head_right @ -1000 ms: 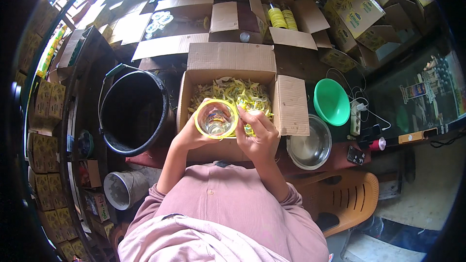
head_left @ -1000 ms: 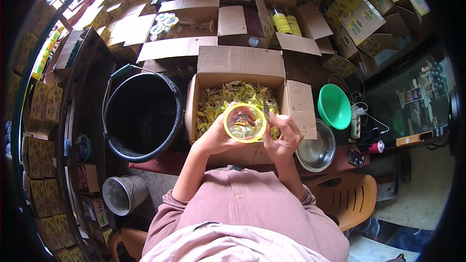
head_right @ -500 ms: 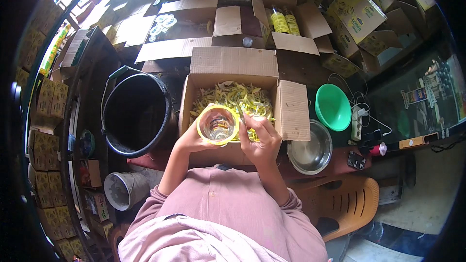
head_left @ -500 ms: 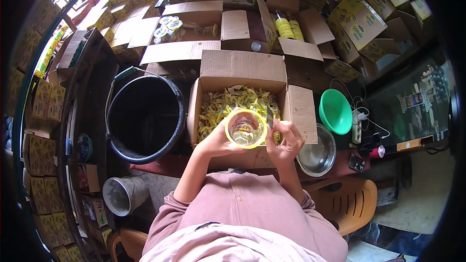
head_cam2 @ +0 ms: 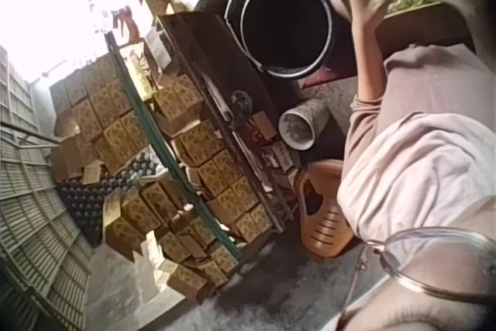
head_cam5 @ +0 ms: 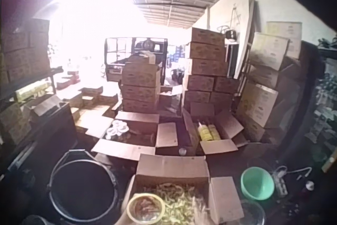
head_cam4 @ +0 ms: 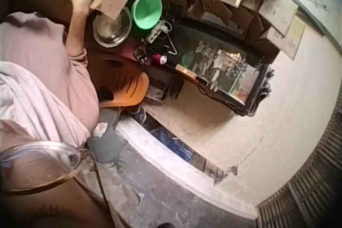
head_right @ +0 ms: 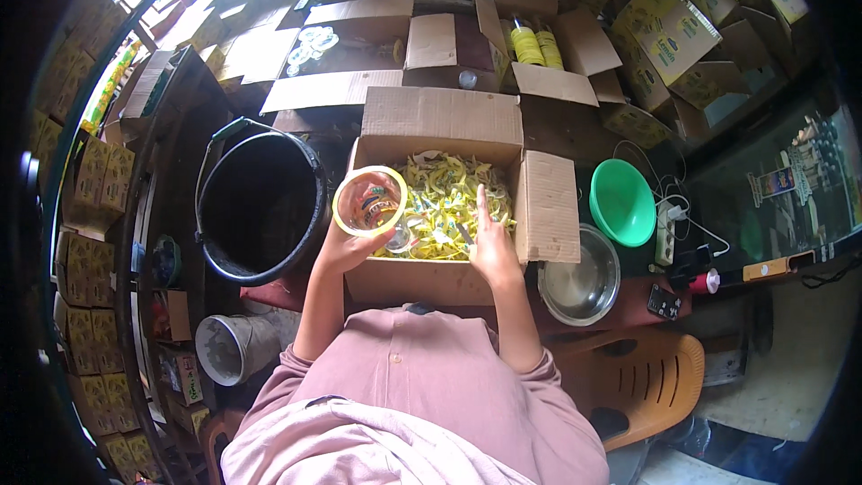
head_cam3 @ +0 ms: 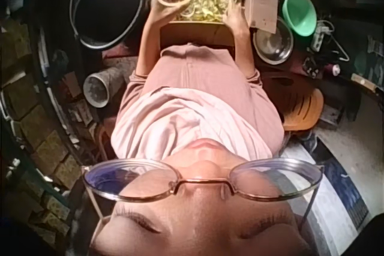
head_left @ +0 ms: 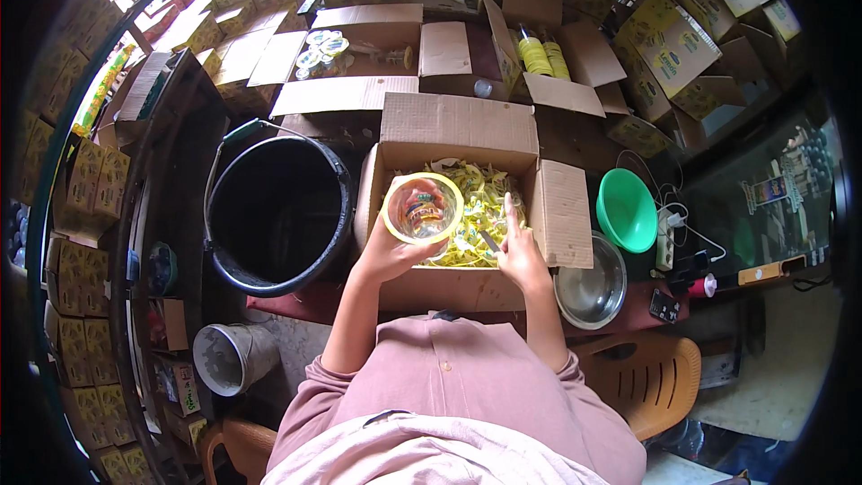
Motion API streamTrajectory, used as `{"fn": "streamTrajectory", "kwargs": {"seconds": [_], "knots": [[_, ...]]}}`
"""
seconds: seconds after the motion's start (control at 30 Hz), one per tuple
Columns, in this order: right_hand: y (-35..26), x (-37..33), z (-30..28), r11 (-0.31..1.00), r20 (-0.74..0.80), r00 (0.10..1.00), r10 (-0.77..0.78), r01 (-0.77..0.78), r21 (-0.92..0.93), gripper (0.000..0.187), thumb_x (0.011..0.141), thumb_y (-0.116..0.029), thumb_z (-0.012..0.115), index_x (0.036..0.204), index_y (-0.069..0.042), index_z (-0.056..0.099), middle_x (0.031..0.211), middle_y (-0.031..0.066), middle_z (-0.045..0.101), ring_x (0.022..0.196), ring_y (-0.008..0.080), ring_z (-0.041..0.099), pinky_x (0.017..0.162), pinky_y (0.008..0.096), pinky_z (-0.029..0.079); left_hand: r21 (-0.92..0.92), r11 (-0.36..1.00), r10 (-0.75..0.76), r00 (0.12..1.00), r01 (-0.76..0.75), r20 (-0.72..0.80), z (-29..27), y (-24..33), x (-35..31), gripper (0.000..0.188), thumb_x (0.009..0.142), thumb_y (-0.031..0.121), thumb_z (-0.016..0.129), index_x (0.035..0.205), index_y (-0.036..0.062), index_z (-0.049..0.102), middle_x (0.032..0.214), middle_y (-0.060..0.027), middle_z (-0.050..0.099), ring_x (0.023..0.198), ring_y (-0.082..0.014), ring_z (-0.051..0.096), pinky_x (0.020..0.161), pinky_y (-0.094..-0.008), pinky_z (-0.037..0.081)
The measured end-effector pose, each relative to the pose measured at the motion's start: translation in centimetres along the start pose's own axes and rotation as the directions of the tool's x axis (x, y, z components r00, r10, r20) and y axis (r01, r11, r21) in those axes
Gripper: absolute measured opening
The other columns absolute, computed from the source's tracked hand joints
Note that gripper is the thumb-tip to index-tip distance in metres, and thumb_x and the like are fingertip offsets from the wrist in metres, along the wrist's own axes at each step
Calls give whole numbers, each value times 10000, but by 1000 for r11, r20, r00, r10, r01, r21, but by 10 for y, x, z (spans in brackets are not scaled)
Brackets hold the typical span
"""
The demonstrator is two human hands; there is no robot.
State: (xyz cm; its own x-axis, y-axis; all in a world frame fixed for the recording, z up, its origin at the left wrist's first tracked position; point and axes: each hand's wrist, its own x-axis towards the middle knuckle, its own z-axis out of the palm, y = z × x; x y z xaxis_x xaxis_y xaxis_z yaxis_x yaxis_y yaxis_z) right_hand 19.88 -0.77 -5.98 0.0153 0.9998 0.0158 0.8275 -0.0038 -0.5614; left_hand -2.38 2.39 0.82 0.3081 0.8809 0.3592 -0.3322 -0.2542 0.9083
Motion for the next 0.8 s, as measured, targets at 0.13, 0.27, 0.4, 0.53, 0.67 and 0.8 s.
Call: {"fn": "streamTrajectory", "kwargs": {"seconds": [0.13,0.27,0.4,0.53,0.67,0.8], "knots": [[-14,-3,-13,986,-49,999,-3,11,165,897,657,63,597,1390,-132,118,631,116,586,519,203,568,546,323,480,67,998,25,999,-22,-47,-2,-2,-2,590,611,-21,706,1117,46,410,1046,-51,439,984,-144,479,862,-270,415],[-28,-8,-21,922,-214,974,74,15,388,433,696,17,654,1115,-22,554,700,62,625,620,91,597,588,225,490,206,974,103,994,-91,-48,-1,4,-2,617,604,-3,721,1118,61,385,1071,-69,466,1018,-161,475,895,-299,388],[-35,-15,-19,848,-344,935,88,111,519,364,734,0,643,1087,-45,572,691,61,631,607,99,601,583,234,487,366,913,218,973,-177,-71,1,11,-10,690,550,35,790,1111,62,387,1068,-85,473,1002,-186,498,864,-295,422],[-40,-22,-16,765,-360,929,82,173,620,343,735,4,650,1067,-47,580,732,44,616,681,83,589,627,219,478,471,826,371,928,-310,-41,-4,16,-20,700,556,37,782,1116,61,363,1057,-97,474,992,-195,498,860,-307,415],[-44,-31,-12,728,-362,923,127,161,666,345,740,11,653,1072,-31,570,760,-14,573,656,29,519,586,161,427,279,936,289,919,-213,-267,-30,12,-31,617,671,29,689,1179,76,342,1096,-112,459,1025,-189,480,861,-330,429],[-20,-37,-10,719,-393,885,247,105,687,334,753,-24,643,1074,-6,558,738,-9,581,616,26,503,549,159,401,-289,936,-16,799,-200,-602,-74,22,-29,400,815,218,575,1158,87,415,1092,-118,507,1011,-215,514,849,-390,448]]}}
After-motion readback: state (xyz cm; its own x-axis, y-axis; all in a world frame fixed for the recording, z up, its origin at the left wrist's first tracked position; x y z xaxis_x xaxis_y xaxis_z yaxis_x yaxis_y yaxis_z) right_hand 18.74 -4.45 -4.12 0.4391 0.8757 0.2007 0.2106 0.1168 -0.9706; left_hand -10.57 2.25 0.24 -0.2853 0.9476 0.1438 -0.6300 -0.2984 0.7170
